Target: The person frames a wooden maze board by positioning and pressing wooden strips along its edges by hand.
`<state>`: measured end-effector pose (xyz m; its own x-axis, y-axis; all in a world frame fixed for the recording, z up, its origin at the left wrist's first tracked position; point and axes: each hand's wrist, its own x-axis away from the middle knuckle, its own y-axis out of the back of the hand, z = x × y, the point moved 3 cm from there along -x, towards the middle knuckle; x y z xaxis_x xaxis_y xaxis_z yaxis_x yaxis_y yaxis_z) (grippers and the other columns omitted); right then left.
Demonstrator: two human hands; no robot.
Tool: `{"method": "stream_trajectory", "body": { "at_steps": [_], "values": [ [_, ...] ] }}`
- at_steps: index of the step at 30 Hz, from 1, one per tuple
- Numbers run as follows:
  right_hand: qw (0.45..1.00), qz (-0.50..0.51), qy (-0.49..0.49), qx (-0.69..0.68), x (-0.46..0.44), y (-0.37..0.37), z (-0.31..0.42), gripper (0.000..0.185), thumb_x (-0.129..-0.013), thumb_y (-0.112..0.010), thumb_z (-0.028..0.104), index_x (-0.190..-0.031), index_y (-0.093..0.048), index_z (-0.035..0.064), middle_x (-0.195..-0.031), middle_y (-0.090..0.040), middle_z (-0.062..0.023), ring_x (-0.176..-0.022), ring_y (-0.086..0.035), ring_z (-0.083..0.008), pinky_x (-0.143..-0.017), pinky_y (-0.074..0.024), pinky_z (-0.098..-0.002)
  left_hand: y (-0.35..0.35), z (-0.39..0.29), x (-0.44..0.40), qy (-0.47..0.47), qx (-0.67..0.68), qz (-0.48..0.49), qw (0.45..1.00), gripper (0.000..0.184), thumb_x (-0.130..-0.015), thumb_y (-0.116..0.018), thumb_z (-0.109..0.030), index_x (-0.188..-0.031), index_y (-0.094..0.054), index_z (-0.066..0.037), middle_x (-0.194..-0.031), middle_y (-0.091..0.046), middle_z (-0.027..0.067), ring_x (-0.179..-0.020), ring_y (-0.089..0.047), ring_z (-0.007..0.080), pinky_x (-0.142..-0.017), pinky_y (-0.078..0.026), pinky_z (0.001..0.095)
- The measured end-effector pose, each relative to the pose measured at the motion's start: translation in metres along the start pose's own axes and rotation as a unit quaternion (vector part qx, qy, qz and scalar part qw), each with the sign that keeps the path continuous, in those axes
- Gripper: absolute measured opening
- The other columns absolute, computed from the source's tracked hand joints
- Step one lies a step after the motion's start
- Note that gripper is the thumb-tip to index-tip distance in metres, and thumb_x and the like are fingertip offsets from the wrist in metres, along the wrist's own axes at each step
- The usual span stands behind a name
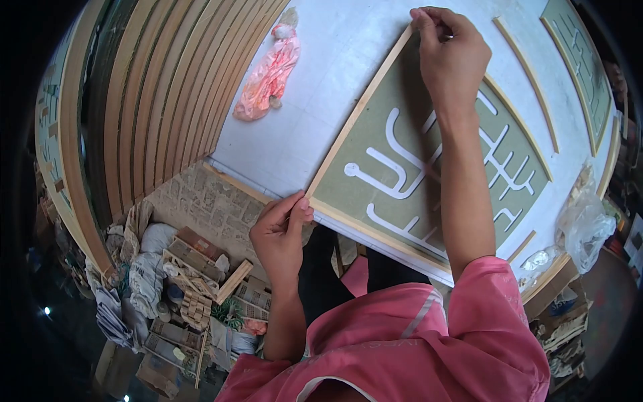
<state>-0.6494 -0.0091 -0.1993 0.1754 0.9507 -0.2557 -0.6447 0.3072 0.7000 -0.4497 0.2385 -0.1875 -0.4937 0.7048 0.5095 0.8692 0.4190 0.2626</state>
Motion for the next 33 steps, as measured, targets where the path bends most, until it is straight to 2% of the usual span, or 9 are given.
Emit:
{"method": "stream_trajectory", "body": {
  "at_steps": [1,7,12,13,15,17,19,29,33],
  "values": [
    [1.000,-0.017,0.013,-0.013,-0.001,-0.001,0.002,0.017,-0.085,-0.071,0.019,-0.092,-0.074,0.0041,-0.071,-0.069,-0.0070,-0.059,-0.059,-0.0114,-0.060,-0.0476,-0.0266,-0.002,0.000,0.000,-0.002,0.004,-0.004,1.000,0.016,-0.086,-0.069,0.001,-0.101,-0.071,0.006,-0.088,-0.067,0.0096,-0.072,-0.065,0.0123,-0.062,-0.053,0.0218],
    [0.999,-0.017,-0.016,-0.029,0.000,-0.001,0.004,0.015,-0.086,-0.070,0.015,-0.092,-0.074,0.0022,-0.072,-0.069,-0.0096,-0.060,-0.059,-0.0132,-0.061,-0.0476,-0.0271,-0.005,-0.001,0.000,-0.001,-0.004,-0.033,0.999,0.014,-0.085,-0.071,0.000,-0.097,-0.072,0.007,-0.087,-0.067,0.0096,-0.070,-0.066,0.0128,-0.060,-0.054,0.0225],
    [0.998,0.013,-0.057,-0.034,-0.004,-0.002,0.001,0.016,-0.086,-0.070,0.015,-0.092,-0.074,0.0006,-0.074,-0.067,-0.0118,-0.060,-0.058,-0.0168,-0.063,-0.0471,-0.0291,-0.006,-0.001,0.000,-0.001,0.018,-0.031,0.999,0.015,-0.086,-0.071,-0.002,-0.096,-0.070,0.009,-0.088,-0.066,0.0117,-0.069,-0.066,0.0139,-0.064,-0.057,0.0241],
    [0.998,0.011,-0.053,-0.031,-0.005,-0.002,-0.002,0.016,-0.086,-0.070,0.015,-0.092,-0.074,0.0006,-0.074,-0.067,-0.0118,-0.060,-0.058,-0.0168,-0.063,-0.0471,-0.0291,-0.007,0.000,0.000,0.002,0.023,-0.034,0.999,0.015,-0.086,-0.071,-0.002,-0.096,-0.070,0.009,-0.089,-0.066,0.0118,-0.070,-0.066,0.0143,-0.064,-0.058,0.0242],
    [0.998,0.032,-0.059,0.008,-0.006,-0.003,-0.005,0.023,-0.088,-0.071,0.026,-0.099,-0.075,0.0056,-0.073,-0.069,-0.0068,-0.059,-0.058,-0.0104,-0.058,-0.0466,-0.0269,-0.006,0.002,0.000,0.005,0.031,-0.037,0.999,0.015,-0.085,-0.071,-0.002,-0.096,-0.070,0.009,-0.089,-0.066,0.0119,-0.071,-0.066,0.0147,-0.064,-0.059,0.0244],
    [0.998,0.037,-0.058,0.004,-0.006,-0.002,-0.003,0.022,-0.089,-0.070,0.025,-0.099,-0.075,0.0055,-0.073,-0.069,-0.0069,-0.059,-0.057,-0.0104,-0.058,-0.0459,-0.0269,-0.006,0.002,0.000,0.005,0.020,-0.033,0.999,0.015,-0.085,-0.071,-0.002,-0.096,-0.070,0.009,-0.090,-0.066,0.0119,-0.072,-0.067,0.0155,-0.065,-0.060,0.0253],
    [0.995,0.039,-0.092,-0.006,-0.006,-0.001,0.002,0.018,-0.087,-0.069,0.017,-0.094,-0.074,0.0006,-0.077,-0.068,-0.0120,-0.062,-0.058,-0.0167,-0.063,-0.0468,-0.0298,-0.007,0.000,0.001,0.006,0.026,-0.042,0.999,0.014,-0.085,-0.071,-0.001,-0.096,-0.071,0.008,-0.087,-0.065,0.0109,-0.071,-0.066,0.0154,-0.063,-0.057,0.0252],
    [0.992,0.048,-0.115,-0.018,-0.010,-0.001,-0.004,0.021,-0.087,-0.070,0.019,-0.095,-0.074,0.0007,-0.067,-0.067,-0.0128,-0.055,-0.053,-0.0141,-0.058,-0.0444,-0.0303,-0.009,0.000,0.002,-0.015,0.024,-0.067,0.997,0.011,-0.084,-0.072,0.000,-0.093,-0.072,0.007,-0.083,-0.066,0.0098,-0.066,-0.066,0.0154,-0.060,-0.054,0.0254],
    [0.990,0.060,-0.125,0.002,-0.011,-0.002,-0.004,0.021,-0.087,-0.070,0.020,-0.096,-0.074,0.0010,-0.064,-0.065,-0.0107,-0.054,-0.051,-0.0127,-0.056,-0.0434,-0.0297,-0.009,0.002,0.003,-0.031,0.024,-0.075,0.996,0.011,-0.084,-0.071,0.000,-0.093,-0.072,0.006,-0.083,-0.066,0.0100,-0.066,-0.066,0.0156,-0.060,-0.054,0.0256]
  ]
}}
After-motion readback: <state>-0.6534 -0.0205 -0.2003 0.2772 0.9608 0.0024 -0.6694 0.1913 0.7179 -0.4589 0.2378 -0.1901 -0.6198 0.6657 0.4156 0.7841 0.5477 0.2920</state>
